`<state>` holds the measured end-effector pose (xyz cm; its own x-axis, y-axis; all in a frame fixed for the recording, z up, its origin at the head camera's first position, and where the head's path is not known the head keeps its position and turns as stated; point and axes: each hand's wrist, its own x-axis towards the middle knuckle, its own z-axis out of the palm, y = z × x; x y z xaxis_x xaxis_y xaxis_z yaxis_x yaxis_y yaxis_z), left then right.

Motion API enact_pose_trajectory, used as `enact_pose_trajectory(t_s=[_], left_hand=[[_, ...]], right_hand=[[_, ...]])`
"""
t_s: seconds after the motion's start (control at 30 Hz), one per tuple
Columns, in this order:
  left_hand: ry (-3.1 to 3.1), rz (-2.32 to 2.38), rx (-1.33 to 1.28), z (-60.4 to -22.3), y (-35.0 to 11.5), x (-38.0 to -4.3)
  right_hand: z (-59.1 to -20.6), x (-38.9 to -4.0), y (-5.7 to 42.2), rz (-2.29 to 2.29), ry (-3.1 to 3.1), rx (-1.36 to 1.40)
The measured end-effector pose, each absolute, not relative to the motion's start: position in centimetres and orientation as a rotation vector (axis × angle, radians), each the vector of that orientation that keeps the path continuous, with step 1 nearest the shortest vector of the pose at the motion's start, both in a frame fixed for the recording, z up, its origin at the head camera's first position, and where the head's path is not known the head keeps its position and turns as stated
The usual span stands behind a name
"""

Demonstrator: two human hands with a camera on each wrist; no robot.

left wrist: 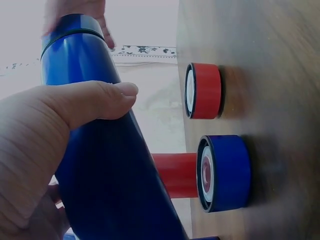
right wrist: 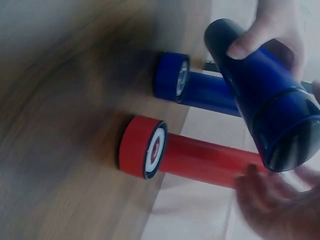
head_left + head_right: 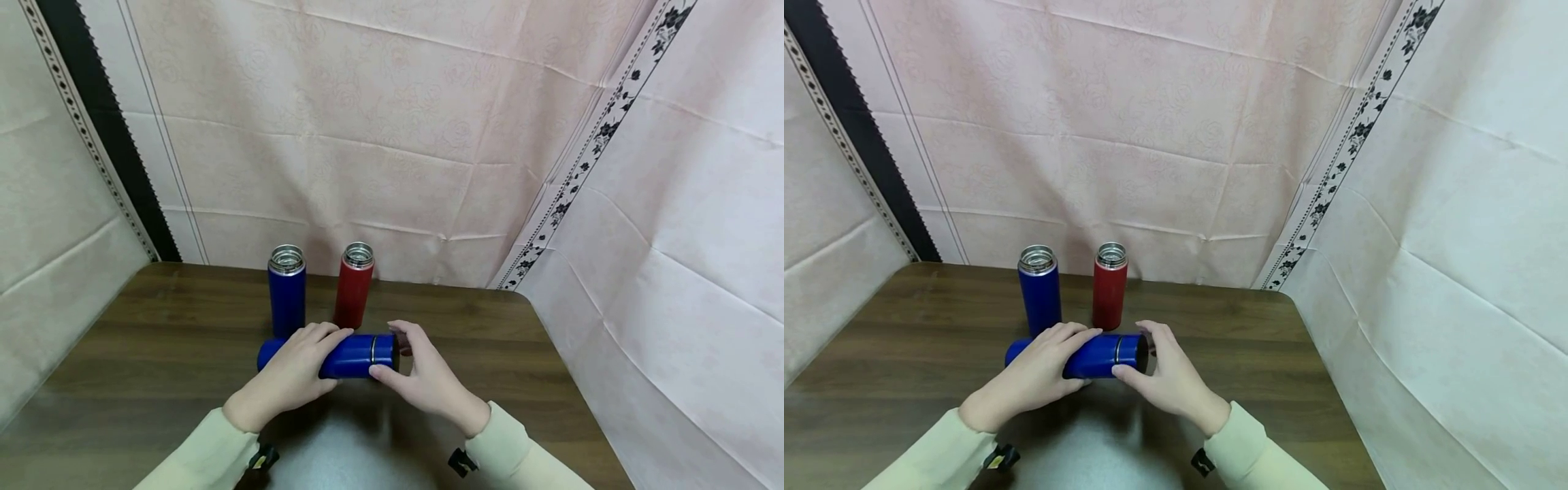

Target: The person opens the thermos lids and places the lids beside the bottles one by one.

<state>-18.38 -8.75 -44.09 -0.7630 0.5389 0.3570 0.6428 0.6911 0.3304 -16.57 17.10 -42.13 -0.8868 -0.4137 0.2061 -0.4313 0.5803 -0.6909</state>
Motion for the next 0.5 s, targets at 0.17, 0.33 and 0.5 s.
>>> enact_pose_trajectory(t_s=[0.17,0.33,0.5], left_hand=[[-2.647,-0.638,-0.964,-43.90,-8.71,-18.27],[-2.676,-0.655,-0.953,-43.84,-8.76,-18.25],[-2.710,-0.649,-0.934,-43.88,-8.73,-18.33]], right_hand=[[-41.82,-16.52,17.06,1.357,-2.866,0.619],[-41.77,-16.47,17.18,1.247,-2.846,0.722],[-41.98,-16.44,17.41,1.053,-2.807,0.840]])
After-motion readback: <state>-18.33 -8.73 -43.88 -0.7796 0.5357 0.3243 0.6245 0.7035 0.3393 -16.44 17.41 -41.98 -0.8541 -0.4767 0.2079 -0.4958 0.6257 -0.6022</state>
